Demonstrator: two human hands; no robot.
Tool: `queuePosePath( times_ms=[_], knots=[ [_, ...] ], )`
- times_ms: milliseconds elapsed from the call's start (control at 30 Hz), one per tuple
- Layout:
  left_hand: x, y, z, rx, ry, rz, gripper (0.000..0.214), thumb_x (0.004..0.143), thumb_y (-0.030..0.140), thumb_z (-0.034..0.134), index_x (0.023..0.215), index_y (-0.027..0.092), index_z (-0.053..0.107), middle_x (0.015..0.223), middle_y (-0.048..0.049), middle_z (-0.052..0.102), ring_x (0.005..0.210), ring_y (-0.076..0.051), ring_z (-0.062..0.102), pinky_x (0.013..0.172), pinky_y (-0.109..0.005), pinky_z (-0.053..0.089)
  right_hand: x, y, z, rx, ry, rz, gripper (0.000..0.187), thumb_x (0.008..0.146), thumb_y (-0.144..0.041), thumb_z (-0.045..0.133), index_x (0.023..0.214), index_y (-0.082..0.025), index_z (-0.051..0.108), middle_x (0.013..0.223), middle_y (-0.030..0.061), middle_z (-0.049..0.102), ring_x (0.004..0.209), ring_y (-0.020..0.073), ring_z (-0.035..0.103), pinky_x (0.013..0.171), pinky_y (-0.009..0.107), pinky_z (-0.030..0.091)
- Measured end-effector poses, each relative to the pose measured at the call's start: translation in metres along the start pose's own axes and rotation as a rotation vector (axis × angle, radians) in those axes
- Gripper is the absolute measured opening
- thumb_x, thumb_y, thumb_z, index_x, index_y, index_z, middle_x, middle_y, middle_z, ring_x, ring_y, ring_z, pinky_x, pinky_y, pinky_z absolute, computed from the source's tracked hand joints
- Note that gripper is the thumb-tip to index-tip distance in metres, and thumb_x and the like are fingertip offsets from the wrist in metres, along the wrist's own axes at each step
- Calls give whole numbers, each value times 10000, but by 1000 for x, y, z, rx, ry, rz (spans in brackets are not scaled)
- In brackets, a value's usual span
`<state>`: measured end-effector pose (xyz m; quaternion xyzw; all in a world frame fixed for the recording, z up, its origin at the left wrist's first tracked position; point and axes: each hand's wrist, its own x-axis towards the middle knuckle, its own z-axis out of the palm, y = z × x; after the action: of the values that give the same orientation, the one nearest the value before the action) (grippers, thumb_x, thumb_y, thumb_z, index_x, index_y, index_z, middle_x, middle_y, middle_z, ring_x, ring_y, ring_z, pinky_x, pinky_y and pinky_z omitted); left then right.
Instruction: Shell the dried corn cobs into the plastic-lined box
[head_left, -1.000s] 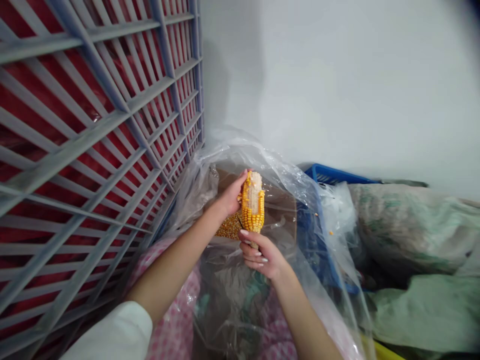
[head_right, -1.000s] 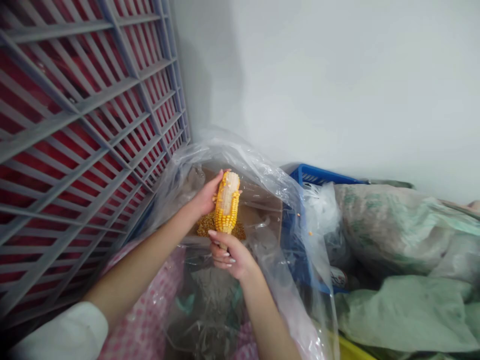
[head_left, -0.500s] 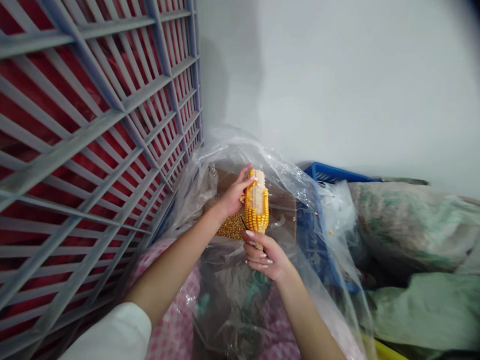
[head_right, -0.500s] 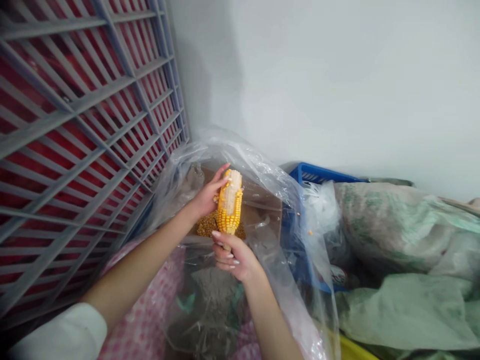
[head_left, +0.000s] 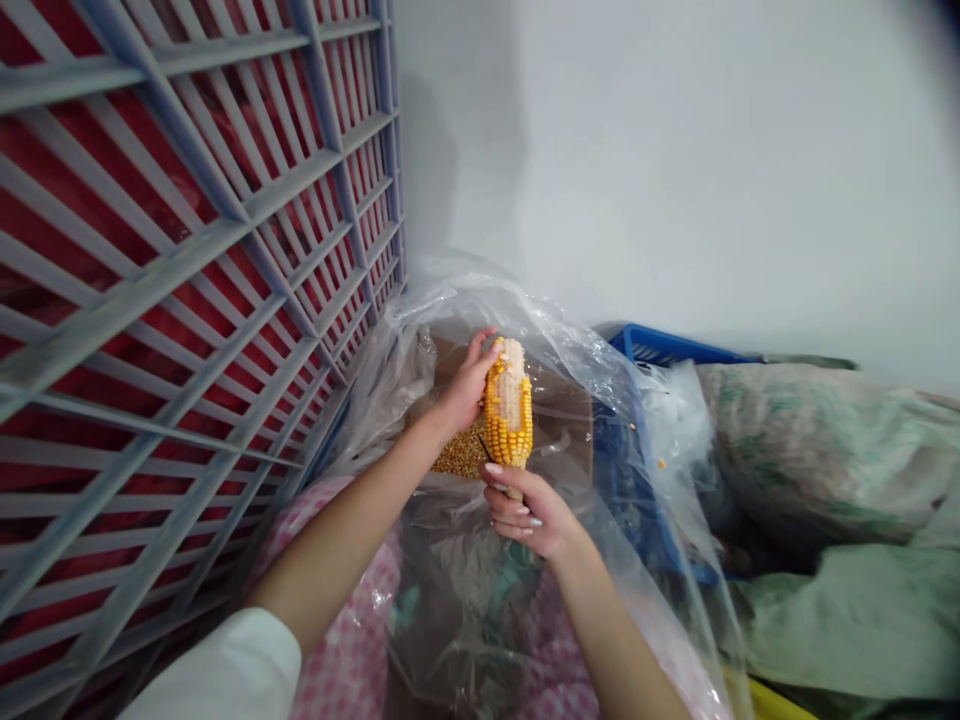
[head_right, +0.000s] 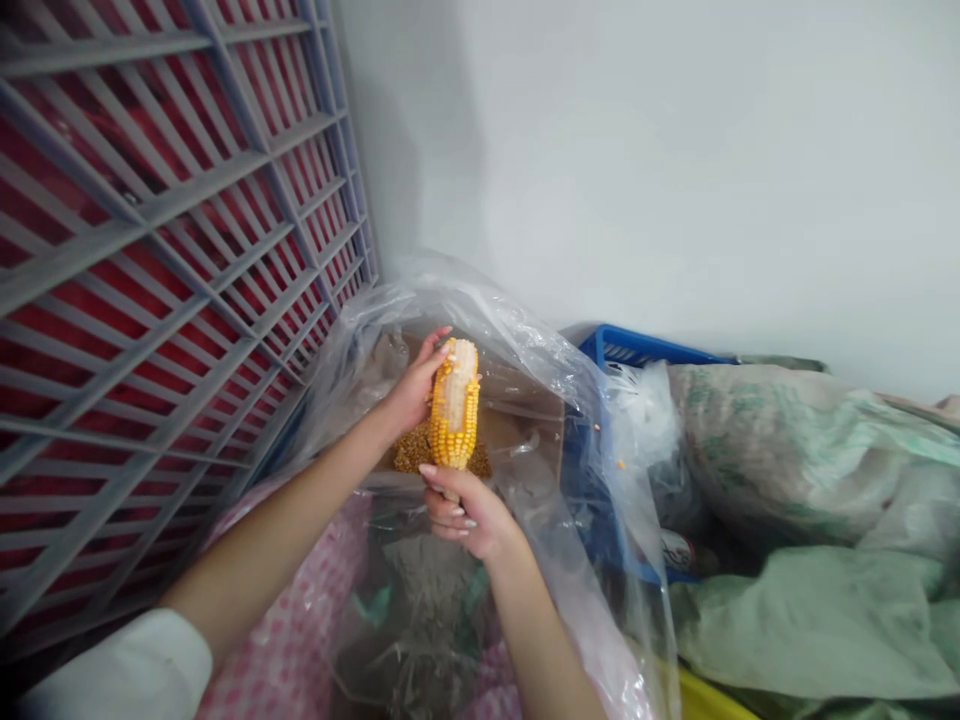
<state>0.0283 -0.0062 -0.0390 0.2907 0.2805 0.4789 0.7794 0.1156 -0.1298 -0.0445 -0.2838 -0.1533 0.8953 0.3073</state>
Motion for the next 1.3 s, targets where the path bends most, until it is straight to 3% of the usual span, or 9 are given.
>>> queuePosePath(
  times_ms=[300, 467, 567, 767, 900, 1000, 1067, 1167, 1300],
  knots=[
    [-7, 2, 4, 109, -105, 43, 498, 789, 355, 508, 1243, 361, 303, 927, -7, 587, 726, -139, 599, 669, -285, 478, -4, 2, 1, -1, -3, -3, 383, 701, -350, 616, 547, -177, 311, 339, -120, 296, 251, -7, 117, 268, 129, 96],
    [-3, 9, 1, 137, -160, -44, 523, 808, 363, 461, 1291, 356, 259, 999, -17, 588, 805, -164, 606, 709, -310, 479, -5, 1, 3, -6, -7, -14, 394, 694, -358, 621, 537, -176, 309, 331, -121, 287, 248, -9, 123, 264, 130, 98],
    [1, 12, -3, 287, -100, -36, 475, 817, 455, 394, 1260, 290, 352, 1069, -31, 575, 939, -189, 572, 812, -325, 450, -3, 0, 4, -32, 39, -25, 407, 692, -352, 623, 511, -173, 306, 326, -116, 283, 245, -11, 134, 263, 135, 92],
    [8, 2, -12, 928, 76, 300, 412, 850, 435, 322, 1136, 191, 490, 1169, -64, 542, 1132, -190, 453, 976, -307, 313, -1, 2, 4, -155, 192, -40, 424, 666, -349, 643, 473, -170, 311, 310, -110, 273, 243, -14, 138, 267, 145, 64],
    [12, 2, -14, 919, 134, 335, 485, 859, 457, 238, 1087, 151, 537, 1110, -98, 582, 1038, -174, 525, 910, -282, 373, -2, 2, 4, -170, 204, -48, 406, 656, -348, 651, 491, -170, 326, 315, -113, 285, 248, -14, 139, 272, 145, 64],
    [13, 7, -15, 879, 222, 263, 587, 845, 522, 161, 969, 152, 600, 974, -91, 634, 917, -169, 577, 837, -280, 418, -1, 1, 5, -144, 172, -43, 409, 662, -351, 646, 493, -173, 319, 313, -115, 281, 247, -14, 139, 272, 144, 70],
    [13, 8, -16, 899, 177, 213, 616, 835, 546, 139, 951, 165, 609, 927, -79, 644, 900, -172, 582, 821, -281, 424, 0, 1, 5, -126, 164, -39, 412, 666, -354, 641, 493, -174, 314, 313, -116, 275, 246, -14, 137, 271, 145, 69],
    [11, 9, -16, 1005, 43, 230, 494, 822, 530, 282, 1043, 192, 567, 986, -59, 635, 972, -178, 558, 863, -278, 400, 1, 1, 4, -142, 185, -40, 424, 669, -363, 638, 485, -174, 305, 315, -115, 270, 247, -13, 135, 272, 150, 63],
    [9, 9, -14, 1134, 86, 255, 430, 843, 456, 302, 1088, 192, 538, 1106, -68, 596, 1046, -193, 524, 914, -297, 367, 0, 1, 3, -221, 252, -59, 450, 673, -375, 635, 469, -176, 287, 317, -112, 264, 253, -12, 138, 280, 158, 58]
  ],
)
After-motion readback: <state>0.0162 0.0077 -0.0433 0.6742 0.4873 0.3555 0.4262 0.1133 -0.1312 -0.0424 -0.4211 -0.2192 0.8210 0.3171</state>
